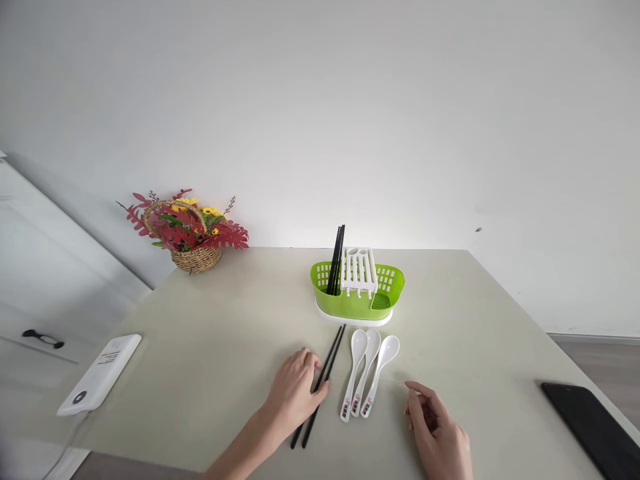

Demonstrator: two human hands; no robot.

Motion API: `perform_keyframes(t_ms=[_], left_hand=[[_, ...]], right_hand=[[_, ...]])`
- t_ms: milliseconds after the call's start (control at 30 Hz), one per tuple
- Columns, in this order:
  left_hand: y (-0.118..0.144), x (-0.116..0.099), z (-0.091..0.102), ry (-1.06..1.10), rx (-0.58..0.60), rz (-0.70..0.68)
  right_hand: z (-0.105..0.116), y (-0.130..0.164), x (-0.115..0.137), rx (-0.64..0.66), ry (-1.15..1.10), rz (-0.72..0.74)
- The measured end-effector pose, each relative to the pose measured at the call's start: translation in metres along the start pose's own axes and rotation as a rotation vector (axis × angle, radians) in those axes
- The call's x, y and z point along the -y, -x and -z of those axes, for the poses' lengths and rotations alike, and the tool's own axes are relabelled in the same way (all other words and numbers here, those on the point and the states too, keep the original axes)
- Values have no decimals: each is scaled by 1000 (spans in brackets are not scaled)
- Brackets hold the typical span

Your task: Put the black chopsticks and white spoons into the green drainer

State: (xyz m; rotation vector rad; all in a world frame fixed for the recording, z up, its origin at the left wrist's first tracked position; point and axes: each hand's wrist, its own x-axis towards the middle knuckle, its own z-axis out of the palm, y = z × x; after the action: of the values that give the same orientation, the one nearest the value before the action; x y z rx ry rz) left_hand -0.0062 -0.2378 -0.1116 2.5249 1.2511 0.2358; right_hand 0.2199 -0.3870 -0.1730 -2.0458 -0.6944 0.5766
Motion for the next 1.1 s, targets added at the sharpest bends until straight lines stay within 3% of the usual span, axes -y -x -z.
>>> perform_keyframes(t_ms=[200,433,500,600,700,800,933,1033,1100], left_hand=[[-2,0,13,-210,130,67],[2,12,46,-229,221,92],[4,13,56,-114,174,106],[10,14,66,240,46,77],[19,15,67,626,-89,20],[26,15,61,846,-182,36],[32,16,51,1061,-210,128],[35,15,44,1228,-213,207],[37,13,41,1342,-222,271]], right_hand=[[-1,0,-5,7,24,41],[0,-1,-6,27,67,20],[1,-1,-5,27,58,24],[0,4,1,7,-18,33],[-3,17,15,-17,-138,62],[-13,37,36,41,-190,148],[-37,64,64,167,-156,335],[-57,76,76,183,-159,506],[-68,82,79,210,-165,518]])
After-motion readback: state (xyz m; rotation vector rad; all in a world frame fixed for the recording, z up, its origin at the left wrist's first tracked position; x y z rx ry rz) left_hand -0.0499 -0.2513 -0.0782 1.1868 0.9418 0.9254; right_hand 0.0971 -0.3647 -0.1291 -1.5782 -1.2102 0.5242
